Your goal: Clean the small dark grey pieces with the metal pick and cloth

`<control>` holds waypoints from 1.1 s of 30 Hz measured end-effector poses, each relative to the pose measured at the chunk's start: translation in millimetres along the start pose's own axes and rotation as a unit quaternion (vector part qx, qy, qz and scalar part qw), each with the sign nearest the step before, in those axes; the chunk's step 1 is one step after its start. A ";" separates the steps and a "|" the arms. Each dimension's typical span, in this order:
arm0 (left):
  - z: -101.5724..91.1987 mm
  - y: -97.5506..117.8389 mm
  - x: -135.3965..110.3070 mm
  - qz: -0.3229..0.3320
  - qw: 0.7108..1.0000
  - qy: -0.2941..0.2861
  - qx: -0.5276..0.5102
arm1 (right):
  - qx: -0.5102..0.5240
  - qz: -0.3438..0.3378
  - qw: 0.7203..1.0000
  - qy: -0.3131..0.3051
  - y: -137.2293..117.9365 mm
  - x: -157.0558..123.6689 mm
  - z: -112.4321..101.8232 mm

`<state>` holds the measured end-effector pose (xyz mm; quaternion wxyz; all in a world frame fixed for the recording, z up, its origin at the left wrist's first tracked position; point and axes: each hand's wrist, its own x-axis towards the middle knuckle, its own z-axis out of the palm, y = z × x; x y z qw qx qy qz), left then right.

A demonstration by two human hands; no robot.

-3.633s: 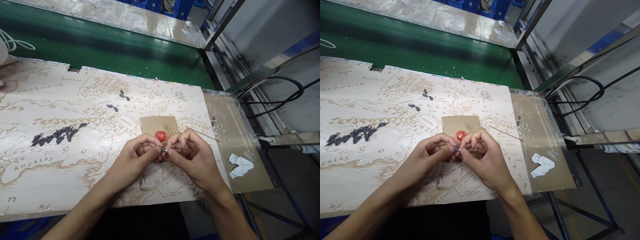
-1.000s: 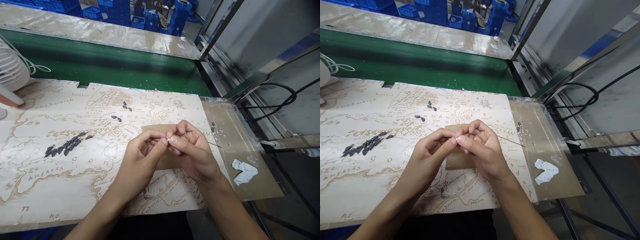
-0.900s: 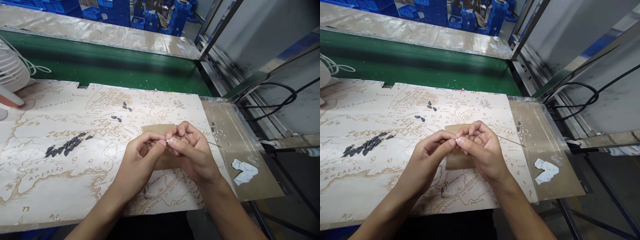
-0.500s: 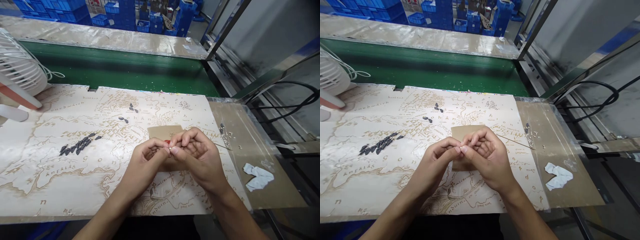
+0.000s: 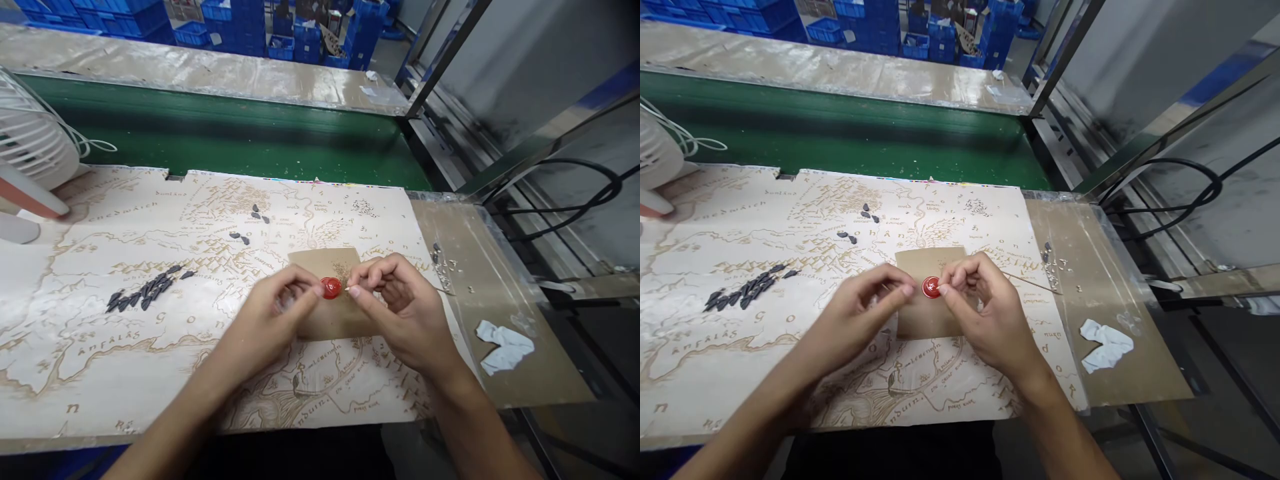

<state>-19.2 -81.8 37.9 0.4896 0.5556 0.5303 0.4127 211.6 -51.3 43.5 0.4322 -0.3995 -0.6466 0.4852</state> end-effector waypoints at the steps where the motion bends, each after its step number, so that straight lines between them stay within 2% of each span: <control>1: -11.3 -3.5 4.7 0.031 0.995 0.034 0.089 | -0.034 0.003 0.999 0.009 1.2 -0.3 -3.7; 3: -37.3 -12.9 15.8 0.083 0.957 0.097 0.262 | -0.090 0.014 0.996 0.009 3.4 -1.6 -8.7; 5: -62.4 -23.6 27.0 0.104 0.905 0.110 0.397 | -0.118 0.024 0.993 -0.004 5.9 -2.9 -9.1; 7: -81.2 -32.7 36.2 0.099 0.864 0.102 0.482 | -0.130 0.028 0.991 -0.013 8.9 -3.2 -5.6; 9: -92.2 -38.9 42.2 0.088 0.846 0.094 0.518 | -0.137 0.028 0.990 -0.018 12.1 -2.5 -0.6; 18: -103.7 -47.8 45.9 0.090 0.851 0.102 0.507 | -0.166 0.021 0.985 -0.036 15.6 2.1 5.8; 26: -91.5 -43.0 44.8 0.086 0.871 0.094 0.474 | -0.178 -0.021 0.982 -0.051 16.6 9.4 14.2; 30: -88.3 -44.5 46.4 0.088 0.874 0.089 0.470 | -0.190 -0.022 0.980 -0.051 14.5 7.3 12.2; 33: -86.2 -41.9 46.4 0.081 0.889 0.089 0.441 | -0.202 -0.018 0.978 -0.043 12.0 4.6 8.5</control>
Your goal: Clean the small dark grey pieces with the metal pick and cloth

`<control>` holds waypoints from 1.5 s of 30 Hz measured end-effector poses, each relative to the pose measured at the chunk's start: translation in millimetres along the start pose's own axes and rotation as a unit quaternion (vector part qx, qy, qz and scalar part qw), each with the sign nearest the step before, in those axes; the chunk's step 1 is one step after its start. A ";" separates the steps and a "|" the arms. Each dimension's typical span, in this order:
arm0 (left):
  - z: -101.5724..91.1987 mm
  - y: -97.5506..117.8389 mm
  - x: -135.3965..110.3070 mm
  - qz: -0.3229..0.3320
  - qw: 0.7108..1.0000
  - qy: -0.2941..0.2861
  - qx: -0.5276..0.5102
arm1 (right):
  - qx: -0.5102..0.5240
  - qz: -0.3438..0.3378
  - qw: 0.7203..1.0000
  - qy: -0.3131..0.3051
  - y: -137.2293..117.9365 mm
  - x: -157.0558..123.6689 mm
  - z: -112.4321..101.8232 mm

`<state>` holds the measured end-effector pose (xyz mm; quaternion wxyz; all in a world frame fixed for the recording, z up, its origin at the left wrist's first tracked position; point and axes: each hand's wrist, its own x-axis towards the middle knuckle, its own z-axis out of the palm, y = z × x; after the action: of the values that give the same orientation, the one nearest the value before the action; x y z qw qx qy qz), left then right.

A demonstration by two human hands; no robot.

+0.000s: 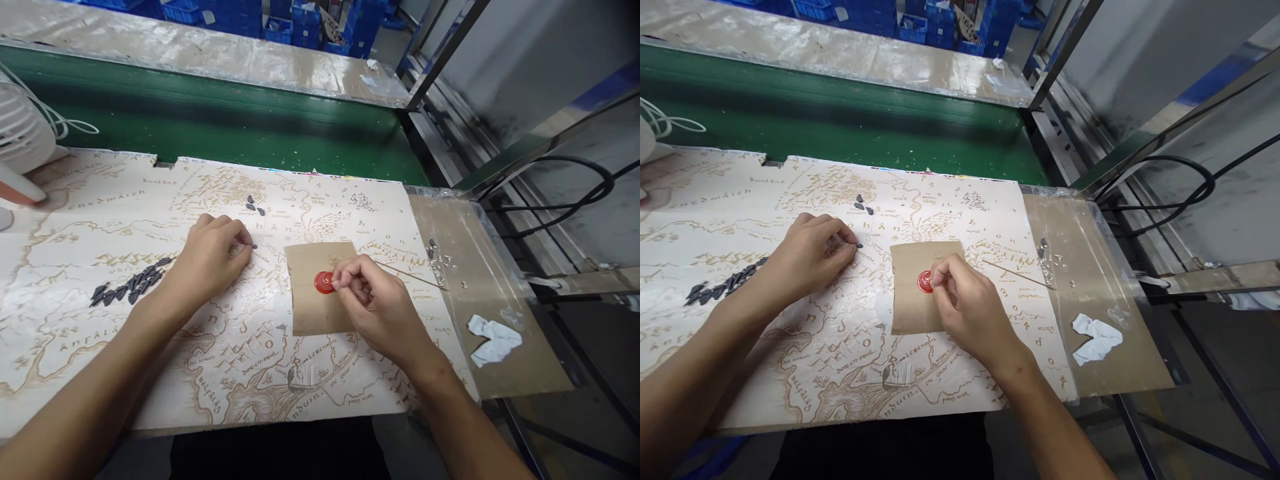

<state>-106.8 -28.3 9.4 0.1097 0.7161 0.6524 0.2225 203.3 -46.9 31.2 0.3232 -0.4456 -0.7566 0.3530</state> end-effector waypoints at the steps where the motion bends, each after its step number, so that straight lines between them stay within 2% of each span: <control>1: -1.4 2.8 -0.5 -0.006 1.000 -0.001 -0.016 | -0.005 0.002 1.000 0.003 0.1 -0.8 -1.3; 5: -9.1 23.1 -8.0 -0.039 0.992 -0.024 -0.117 | -0.008 0.010 1.000 0.006 2.1 -2.3 -4.0; 8: -9.7 43.2 -20.0 -0.057 0.968 -0.038 -0.240 | 0.012 0.025 1.000 0.012 2.5 -2.8 -3.9; 12: 1.3 71.1 -39.6 -0.092 0.908 -0.049 -0.407 | 0.126 0.055 0.990 0.037 -2.1 -5.0 -3.0; 17: 17.8 102.1 -58.9 -0.143 0.837 -0.051 -0.527 | 0.323 0.087 0.942 0.019 -10.6 -12.3 -0.3; 22: 27.4 114.6 -65.8 -0.164 0.758 -0.097 -0.624 | 0.379 0.095 0.920 0.007 -11.1 -18.9 4.0; 24: 29.7 114.5 -67.0 -0.176 0.741 -0.102 -0.641 | 0.382 0.094 0.919 0.007 -10.6 -20.0 5.3; 27: 31.2 112.6 -68.7 -0.182 0.732 -0.107 -0.647 | 0.378 0.091 0.921 0.006 -10.9 -20.7 7.0; 36: 31.0 111.4 -68.5 -0.183 0.733 -0.105 -0.647 | 0.369 0.070 0.927 -0.001 -8.5 -19.6 10.7; 45: 31.7 108.1 -71.0 -0.187 0.723 -0.116 -0.655 | 0.324 0.053 0.945 0.011 -14.4 -19.0 13.9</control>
<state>0.0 -107.4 17.5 0.6660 0.3492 0.4469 0.4844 193.2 -72.5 32.2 0.4394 -0.3598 -0.5734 0.5906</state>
